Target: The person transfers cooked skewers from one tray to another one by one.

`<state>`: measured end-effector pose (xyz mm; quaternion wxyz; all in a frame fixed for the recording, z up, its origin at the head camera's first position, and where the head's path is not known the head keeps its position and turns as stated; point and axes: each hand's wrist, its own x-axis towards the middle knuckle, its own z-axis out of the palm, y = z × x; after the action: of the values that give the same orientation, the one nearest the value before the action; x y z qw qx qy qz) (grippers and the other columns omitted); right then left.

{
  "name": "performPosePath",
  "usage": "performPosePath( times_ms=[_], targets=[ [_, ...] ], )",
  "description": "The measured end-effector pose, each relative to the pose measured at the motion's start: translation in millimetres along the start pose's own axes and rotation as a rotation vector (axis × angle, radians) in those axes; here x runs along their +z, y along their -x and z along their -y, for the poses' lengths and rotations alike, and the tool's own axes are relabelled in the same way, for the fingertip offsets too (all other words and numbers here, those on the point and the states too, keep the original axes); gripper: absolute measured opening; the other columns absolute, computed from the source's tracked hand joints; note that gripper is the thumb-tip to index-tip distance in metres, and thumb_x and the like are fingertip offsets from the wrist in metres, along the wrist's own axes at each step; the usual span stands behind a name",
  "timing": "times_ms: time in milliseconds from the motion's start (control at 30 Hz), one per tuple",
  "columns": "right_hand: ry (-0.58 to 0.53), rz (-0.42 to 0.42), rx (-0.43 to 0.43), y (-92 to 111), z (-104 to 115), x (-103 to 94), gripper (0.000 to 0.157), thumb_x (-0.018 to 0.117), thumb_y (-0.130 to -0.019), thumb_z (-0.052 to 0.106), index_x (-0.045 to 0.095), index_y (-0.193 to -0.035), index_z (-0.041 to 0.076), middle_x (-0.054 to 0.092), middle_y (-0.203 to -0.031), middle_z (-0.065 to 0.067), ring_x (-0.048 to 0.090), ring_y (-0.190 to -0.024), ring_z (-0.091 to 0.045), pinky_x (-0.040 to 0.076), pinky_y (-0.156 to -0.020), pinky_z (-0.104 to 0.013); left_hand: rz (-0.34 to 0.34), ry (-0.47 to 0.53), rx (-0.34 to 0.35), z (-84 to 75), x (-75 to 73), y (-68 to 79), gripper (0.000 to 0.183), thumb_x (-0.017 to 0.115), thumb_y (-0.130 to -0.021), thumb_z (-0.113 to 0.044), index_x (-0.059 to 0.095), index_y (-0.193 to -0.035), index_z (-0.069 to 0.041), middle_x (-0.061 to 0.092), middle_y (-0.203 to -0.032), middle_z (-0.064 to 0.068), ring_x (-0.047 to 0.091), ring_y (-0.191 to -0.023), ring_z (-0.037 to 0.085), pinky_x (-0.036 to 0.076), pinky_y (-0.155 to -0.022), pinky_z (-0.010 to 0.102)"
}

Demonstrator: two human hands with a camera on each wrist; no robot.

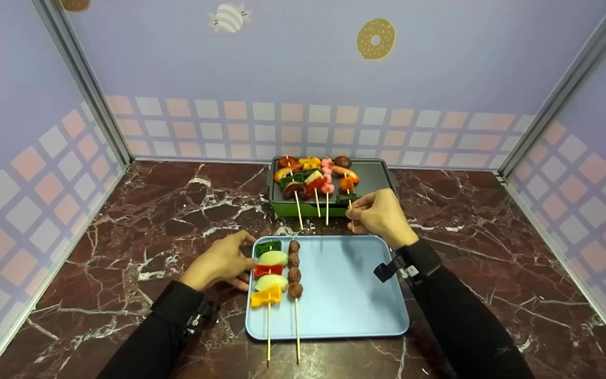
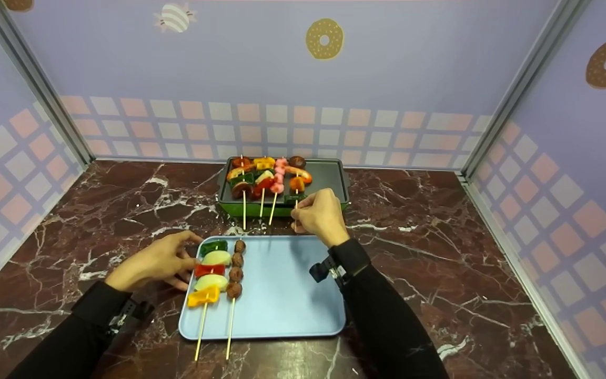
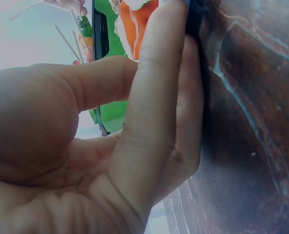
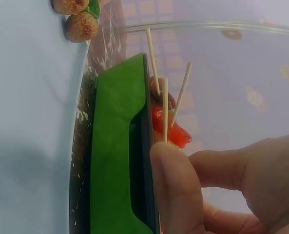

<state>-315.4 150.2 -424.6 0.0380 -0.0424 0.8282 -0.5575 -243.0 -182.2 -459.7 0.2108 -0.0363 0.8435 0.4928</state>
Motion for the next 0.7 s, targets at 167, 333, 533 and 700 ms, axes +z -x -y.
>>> performPosePath(
  times_ms=[167, 333, 533, 700],
  targets=[
    [0.003, -0.018, -0.012, 3, 1, -0.6, 0.013, 0.075, -0.085, 0.007, 0.072, -0.093, -0.004, 0.074, -0.083, -0.023, 0.074, -0.065, -0.026, 0.066, -0.065, -0.040, -0.006, 0.002, -0.005, -0.1, 0.8, 0.1, 0.052, 0.066, -0.091, -0.004, 0.047, -0.138, -0.018, 0.063, -0.093, 0.020, 0.070, -0.068, 0.031, 0.066, -0.061, 0.042],
    [-0.011, -0.015, -0.025, 9, 3, -1.3, 0.013, 0.075, -0.085, 0.006, 0.072, -0.093, -0.004, 0.074, -0.080, -0.018, 0.074, -0.064, -0.026, 0.066, -0.063, -0.038, -0.013, -0.006, -0.013, -0.4, 0.9, 0.1, 0.051, 0.067, -0.091, -0.005, 0.048, -0.137, -0.020, 0.063, -0.093, 0.019, 0.070, -0.068, 0.031, 0.066, -0.060, 0.042],
    [-0.003, -0.005, -0.028, 18, 7, -3.1, 0.012, 0.075, -0.086, 0.007, 0.073, -0.093, -0.001, 0.074, -0.084, -0.021, 0.073, -0.064, -0.026, 0.066, -0.063, -0.038, -0.012, -0.015, -0.010, -0.2, 0.5, 0.2, 0.052, 0.067, -0.091, -0.005, 0.047, -0.137, -0.019, 0.063, -0.093, 0.020, 0.070, -0.067, 0.030, 0.065, -0.060, 0.042],
    [0.010, -0.009, -0.016, 27, 8, -3.1, 0.012, 0.076, -0.085, 0.009, 0.073, -0.094, 0.001, 0.073, -0.087, -0.025, 0.074, -0.064, -0.026, 0.066, -0.063, -0.039, -0.013, -0.024, -0.007, -0.4, 0.7, 0.4, 0.051, 0.066, -0.091, -0.005, 0.047, -0.137, -0.019, 0.063, -0.093, 0.019, 0.070, -0.067, 0.029, 0.065, -0.060, 0.042]
  ],
)
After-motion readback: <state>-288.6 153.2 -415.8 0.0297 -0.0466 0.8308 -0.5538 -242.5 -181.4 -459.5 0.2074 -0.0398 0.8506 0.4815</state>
